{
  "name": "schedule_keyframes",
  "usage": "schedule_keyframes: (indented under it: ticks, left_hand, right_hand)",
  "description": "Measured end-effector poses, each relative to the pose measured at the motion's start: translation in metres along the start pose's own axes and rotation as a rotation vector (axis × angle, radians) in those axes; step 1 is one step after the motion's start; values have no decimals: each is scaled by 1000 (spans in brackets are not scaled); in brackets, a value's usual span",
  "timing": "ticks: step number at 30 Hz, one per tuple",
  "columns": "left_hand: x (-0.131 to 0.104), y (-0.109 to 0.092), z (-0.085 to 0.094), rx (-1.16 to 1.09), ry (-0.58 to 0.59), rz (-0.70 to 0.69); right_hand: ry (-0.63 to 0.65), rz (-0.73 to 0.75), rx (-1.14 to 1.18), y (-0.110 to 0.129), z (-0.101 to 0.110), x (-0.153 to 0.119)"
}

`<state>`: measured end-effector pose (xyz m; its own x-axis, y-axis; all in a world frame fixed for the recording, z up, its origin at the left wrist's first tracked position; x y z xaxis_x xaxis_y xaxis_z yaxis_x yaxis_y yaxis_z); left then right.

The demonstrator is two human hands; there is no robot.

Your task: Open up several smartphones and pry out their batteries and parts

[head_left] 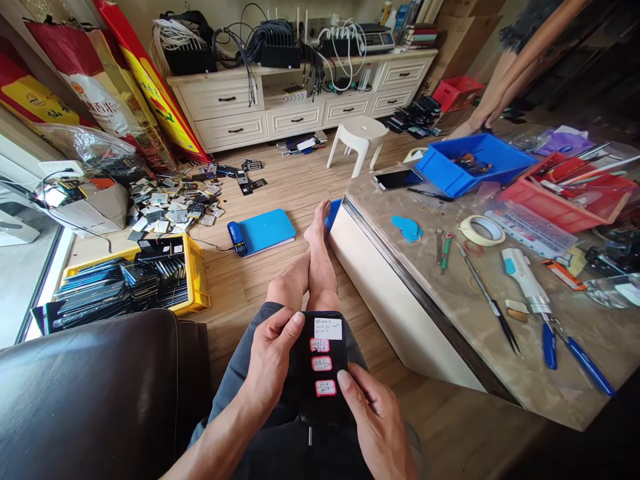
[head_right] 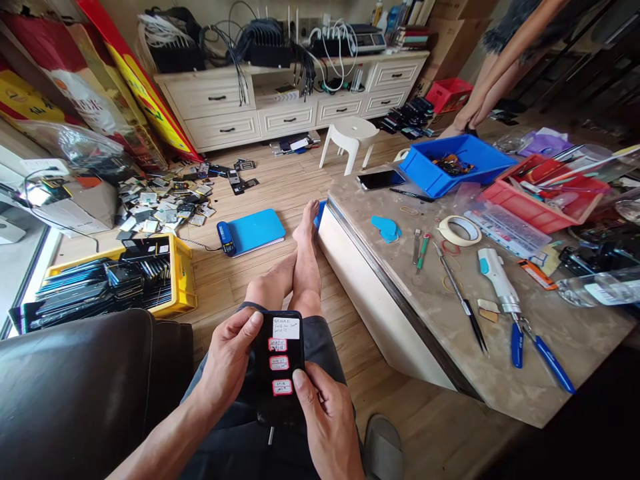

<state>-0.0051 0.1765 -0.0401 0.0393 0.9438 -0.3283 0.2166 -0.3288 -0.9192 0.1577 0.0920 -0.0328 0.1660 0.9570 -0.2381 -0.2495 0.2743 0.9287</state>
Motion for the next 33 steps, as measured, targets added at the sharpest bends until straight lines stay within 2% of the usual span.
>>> schedule_keyframes:
  ticks: [11,33]
  left_hand:
    - [1,5,3,-21,-4,3]
    - [-1,0,4,-4,-43,-21]
  right_hand:
    - [6,-33,58,-3,-3,0]
    - [16,-71,56,-12,-4,-1]
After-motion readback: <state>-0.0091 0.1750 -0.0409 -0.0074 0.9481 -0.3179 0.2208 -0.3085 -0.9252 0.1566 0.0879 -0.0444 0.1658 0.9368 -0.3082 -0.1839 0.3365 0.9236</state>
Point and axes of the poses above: each hand's wrist, its own x-axis towards the middle knuckle, its own z-axis out of the back of the hand, y = z × x, the point moved 10 cm from there along x, towards the middle knuckle, and after that the axes turned 2 degrees about -y, right-handed, at the moved point
